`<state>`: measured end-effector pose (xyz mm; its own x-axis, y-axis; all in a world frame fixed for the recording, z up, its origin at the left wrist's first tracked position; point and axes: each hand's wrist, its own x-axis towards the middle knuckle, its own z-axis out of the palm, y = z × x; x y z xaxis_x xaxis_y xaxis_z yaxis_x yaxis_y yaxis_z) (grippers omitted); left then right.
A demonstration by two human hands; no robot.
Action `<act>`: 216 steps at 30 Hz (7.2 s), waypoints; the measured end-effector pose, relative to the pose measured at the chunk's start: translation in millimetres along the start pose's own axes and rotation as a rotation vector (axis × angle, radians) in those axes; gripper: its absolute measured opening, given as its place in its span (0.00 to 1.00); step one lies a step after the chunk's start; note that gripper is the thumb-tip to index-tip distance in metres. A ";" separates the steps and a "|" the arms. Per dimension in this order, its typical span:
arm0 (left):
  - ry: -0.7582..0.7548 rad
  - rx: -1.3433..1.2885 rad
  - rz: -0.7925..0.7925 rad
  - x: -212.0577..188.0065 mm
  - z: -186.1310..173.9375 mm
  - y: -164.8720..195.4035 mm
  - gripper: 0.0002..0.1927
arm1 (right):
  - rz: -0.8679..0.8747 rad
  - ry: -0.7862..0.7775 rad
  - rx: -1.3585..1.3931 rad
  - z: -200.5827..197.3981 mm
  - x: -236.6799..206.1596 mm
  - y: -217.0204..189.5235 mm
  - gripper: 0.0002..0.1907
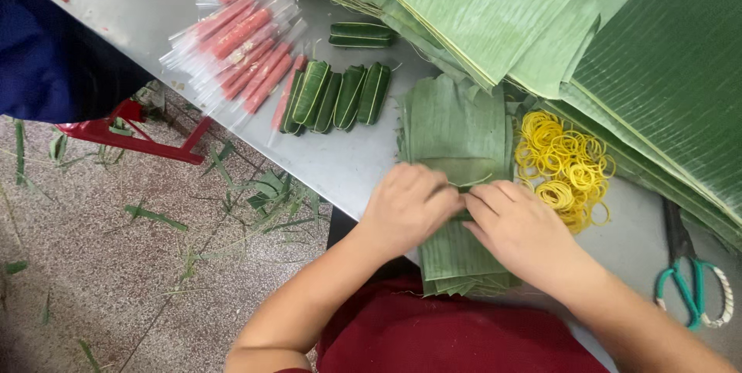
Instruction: The person wraps small pink sausage-like items in banana leaves and secures them with yellow rubber bands. The person folds the leaves around each item, ties them, and places the finished bundles on the table.
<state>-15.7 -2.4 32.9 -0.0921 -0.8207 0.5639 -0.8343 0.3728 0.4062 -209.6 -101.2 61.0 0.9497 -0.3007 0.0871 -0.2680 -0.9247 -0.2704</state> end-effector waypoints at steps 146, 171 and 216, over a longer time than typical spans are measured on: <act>-0.076 -0.189 -0.049 1.4 -15.6 39.3 0.55 | 0.313 0.197 1.616 17.9 -17.3 34.4 0.04; 0.067 -0.323 -0.261 7.4 -15.3 34.2 0.56 | 0.661 -0.011 -0.253 -40.9 -11.5 76.6 0.16; 0.091 -1.351 -0.674 -11.8 -3.5 6.9 0.58 | -0.130 -0.021 0.860 -17.9 0.8 6.8 0.05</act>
<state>-18.4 11.3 31.6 0.1677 -0.9854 0.0286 0.4107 0.0962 0.9067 -213.5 -111.9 76.4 0.9694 -0.1924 0.1524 0.0503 -0.4520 -0.8906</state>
